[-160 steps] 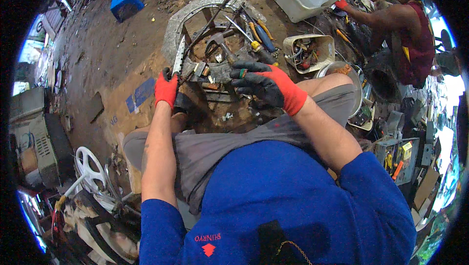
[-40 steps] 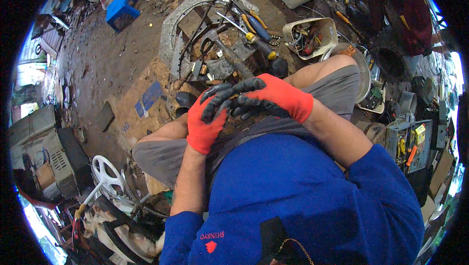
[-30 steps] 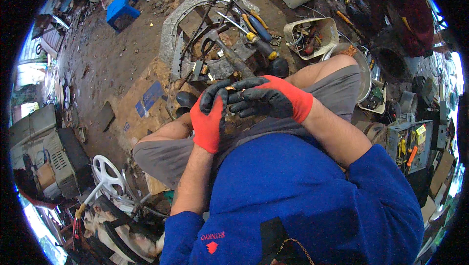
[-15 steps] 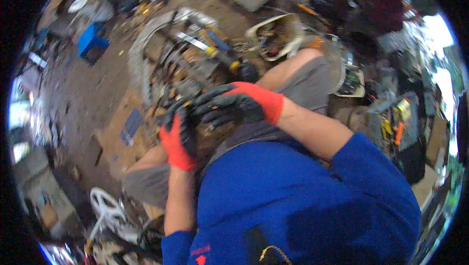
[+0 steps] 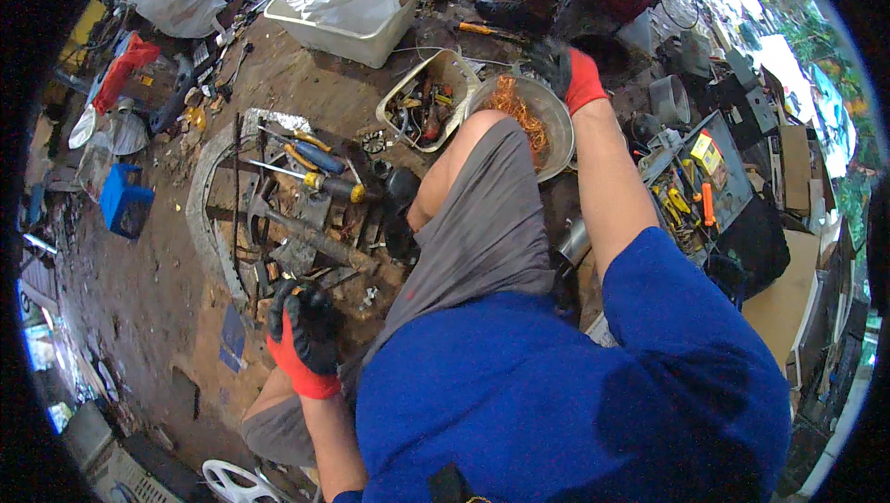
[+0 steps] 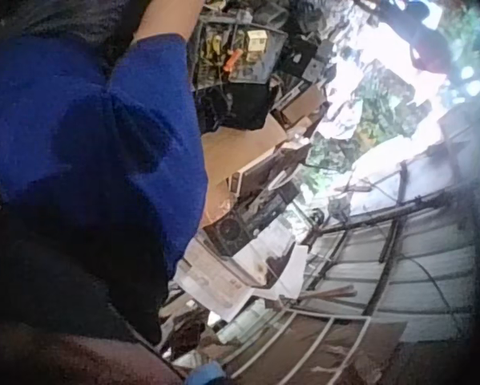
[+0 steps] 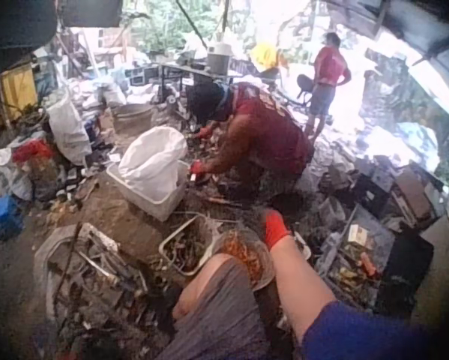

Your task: The person sits on the ground and uses a hammer and chisel to break apart a metal object. They then use pliers to remove small pieces and examine the components.

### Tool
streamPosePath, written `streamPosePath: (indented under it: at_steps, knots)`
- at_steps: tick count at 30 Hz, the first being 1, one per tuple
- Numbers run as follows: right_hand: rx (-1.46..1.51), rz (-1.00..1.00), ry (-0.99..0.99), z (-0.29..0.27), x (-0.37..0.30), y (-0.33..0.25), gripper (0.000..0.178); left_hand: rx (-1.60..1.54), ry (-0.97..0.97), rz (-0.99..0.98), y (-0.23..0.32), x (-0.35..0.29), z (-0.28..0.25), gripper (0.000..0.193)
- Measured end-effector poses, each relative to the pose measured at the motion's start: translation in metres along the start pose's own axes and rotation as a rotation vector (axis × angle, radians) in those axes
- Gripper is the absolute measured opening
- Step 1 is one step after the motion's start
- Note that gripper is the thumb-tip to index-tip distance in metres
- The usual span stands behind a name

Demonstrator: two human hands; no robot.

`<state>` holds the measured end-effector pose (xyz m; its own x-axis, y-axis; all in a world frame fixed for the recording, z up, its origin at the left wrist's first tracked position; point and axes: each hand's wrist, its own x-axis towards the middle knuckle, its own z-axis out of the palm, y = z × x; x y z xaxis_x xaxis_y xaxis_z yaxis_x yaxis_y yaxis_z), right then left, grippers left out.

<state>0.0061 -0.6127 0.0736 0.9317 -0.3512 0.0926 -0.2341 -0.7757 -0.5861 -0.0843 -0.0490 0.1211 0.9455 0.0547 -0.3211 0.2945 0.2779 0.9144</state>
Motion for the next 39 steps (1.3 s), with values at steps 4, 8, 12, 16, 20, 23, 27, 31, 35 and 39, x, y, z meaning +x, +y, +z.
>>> streamPosePath:
  at_steps: [4, 8, 12, 16, 20, 23, 27, 31, 35, 39]
  knots:
    - [-0.674, 0.250, -0.258, 0.074, -0.011, 0.129, 0.024, 0.042, 0.041, -0.080, 0.006, -0.001, 0.000, 0.024]
    - [-0.533, 0.132, -0.245, 0.093, -0.032, 0.209, 0.026, 0.031, 0.002, -0.039, 0.010, 0.003, 0.000, 0.026]
    - [-0.805, 0.292, -0.459, 0.112, -0.019, 0.157, 0.028, 0.180, 0.088, 0.065, 0.012, -0.011, 0.008, 0.027]
    - [-0.795, 0.343, -0.382, 0.087, -0.020, 0.155, 0.027, -0.046, 0.037, -0.099, 0.008, -0.002, 0.003, 0.027]
    - [-0.918, 0.212, -0.522, 0.090, -0.032, 0.146, 0.034, 0.183, 0.081, 0.017, 0.000, 0.003, -0.006, 0.028]
    - [-0.955, 0.219, -0.552, 0.097, -0.042, 0.150, 0.036, 0.031, 0.079, -0.035, 0.005, 0.000, -0.003, 0.028]
    - [-0.935, 0.199, -0.491, 0.105, -0.050, 0.154, 0.042, -0.006, 0.034, 0.001, 0.009, -0.004, -0.011, 0.029]
    - [-0.943, 0.182, -0.198, 0.086, -0.032, 0.140, 0.053, -0.040, 0.008, -0.018, 0.012, -0.009, -0.015, 0.028]
    - [-0.108, -0.025, 0.360, 0.032, 0.004, 0.075, 0.050, 0.116, 0.005, 0.052, -0.001, 0.001, -0.020, 0.028]
    - [0.539, -0.292, 0.210, 0.019, -0.014, -0.137, 0.031, 0.086, 0.079, 0.070, 0.009, -0.010, -0.017, 0.027]
